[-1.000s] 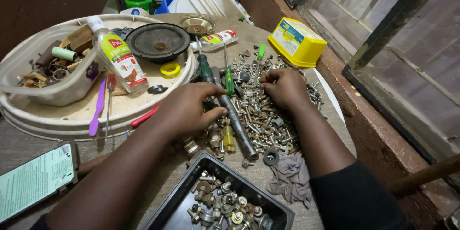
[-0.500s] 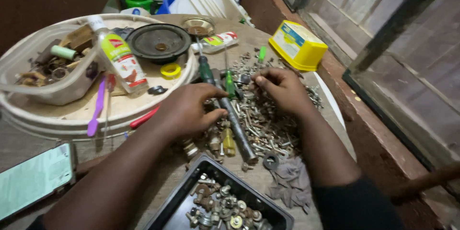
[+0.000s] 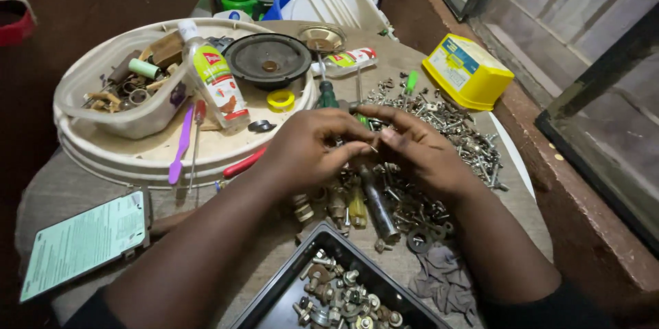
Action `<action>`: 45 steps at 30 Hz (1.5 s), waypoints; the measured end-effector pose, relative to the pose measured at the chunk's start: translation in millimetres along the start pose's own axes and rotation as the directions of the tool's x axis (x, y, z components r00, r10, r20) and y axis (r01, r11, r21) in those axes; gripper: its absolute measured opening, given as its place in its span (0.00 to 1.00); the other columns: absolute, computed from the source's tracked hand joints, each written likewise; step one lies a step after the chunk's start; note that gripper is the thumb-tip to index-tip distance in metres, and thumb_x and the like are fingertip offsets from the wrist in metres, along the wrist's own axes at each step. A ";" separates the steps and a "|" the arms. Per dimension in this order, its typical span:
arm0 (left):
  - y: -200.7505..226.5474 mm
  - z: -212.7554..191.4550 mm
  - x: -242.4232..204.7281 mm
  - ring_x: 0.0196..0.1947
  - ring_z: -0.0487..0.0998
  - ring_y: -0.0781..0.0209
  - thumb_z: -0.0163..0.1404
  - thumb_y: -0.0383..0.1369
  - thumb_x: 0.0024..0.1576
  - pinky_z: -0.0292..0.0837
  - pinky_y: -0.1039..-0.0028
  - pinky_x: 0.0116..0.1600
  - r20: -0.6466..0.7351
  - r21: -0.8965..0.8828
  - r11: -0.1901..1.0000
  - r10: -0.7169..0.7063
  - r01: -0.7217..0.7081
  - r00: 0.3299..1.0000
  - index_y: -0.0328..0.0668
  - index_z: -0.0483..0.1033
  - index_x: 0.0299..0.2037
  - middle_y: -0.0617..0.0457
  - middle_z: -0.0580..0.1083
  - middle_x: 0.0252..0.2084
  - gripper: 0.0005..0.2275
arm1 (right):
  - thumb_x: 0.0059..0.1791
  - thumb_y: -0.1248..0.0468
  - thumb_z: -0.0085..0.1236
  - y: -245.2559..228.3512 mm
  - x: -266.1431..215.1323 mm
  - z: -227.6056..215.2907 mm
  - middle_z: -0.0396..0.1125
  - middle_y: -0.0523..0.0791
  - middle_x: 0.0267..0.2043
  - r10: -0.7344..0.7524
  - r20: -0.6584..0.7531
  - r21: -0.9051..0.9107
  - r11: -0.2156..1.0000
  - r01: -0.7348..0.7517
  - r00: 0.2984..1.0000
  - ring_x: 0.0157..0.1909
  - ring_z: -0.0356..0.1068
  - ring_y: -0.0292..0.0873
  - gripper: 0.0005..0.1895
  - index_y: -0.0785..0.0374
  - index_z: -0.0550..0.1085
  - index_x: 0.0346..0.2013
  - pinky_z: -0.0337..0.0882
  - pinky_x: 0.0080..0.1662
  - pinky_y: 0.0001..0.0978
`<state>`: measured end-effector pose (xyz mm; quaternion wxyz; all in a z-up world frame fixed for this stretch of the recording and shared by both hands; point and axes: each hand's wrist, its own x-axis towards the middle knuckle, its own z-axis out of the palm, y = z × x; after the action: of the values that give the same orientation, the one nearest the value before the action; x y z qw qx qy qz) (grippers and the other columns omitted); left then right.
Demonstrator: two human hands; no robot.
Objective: Sorting through a pile of screws, bolts, and washers and placing selected items into a tray.
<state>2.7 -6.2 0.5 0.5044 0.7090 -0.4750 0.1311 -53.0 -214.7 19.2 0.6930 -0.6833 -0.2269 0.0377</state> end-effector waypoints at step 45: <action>-6.9 0.3 -0.1 0.39 0.83 0.45 0.61 0.36 0.53 0.79 0.57 0.42 0.198 0.333 0.943 -0.054 -0.015 0.979 0.54 0.81 0.38 0.54 0.81 0.34 0.06 | 0.47 0.63 0.59 66.1 36.5 -167.8 0.77 0.46 0.47 -0.013 -0.522 -0.760 0.460 -0.459 0.853 0.58 0.72 0.56 0.13 0.49 0.82 0.46 0.68 0.60 0.49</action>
<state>8.1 -6.2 -3.8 0.3273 0.7984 -0.4883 0.1308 58.1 -353.4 -28.8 0.2745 -0.9485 0.0504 -0.1495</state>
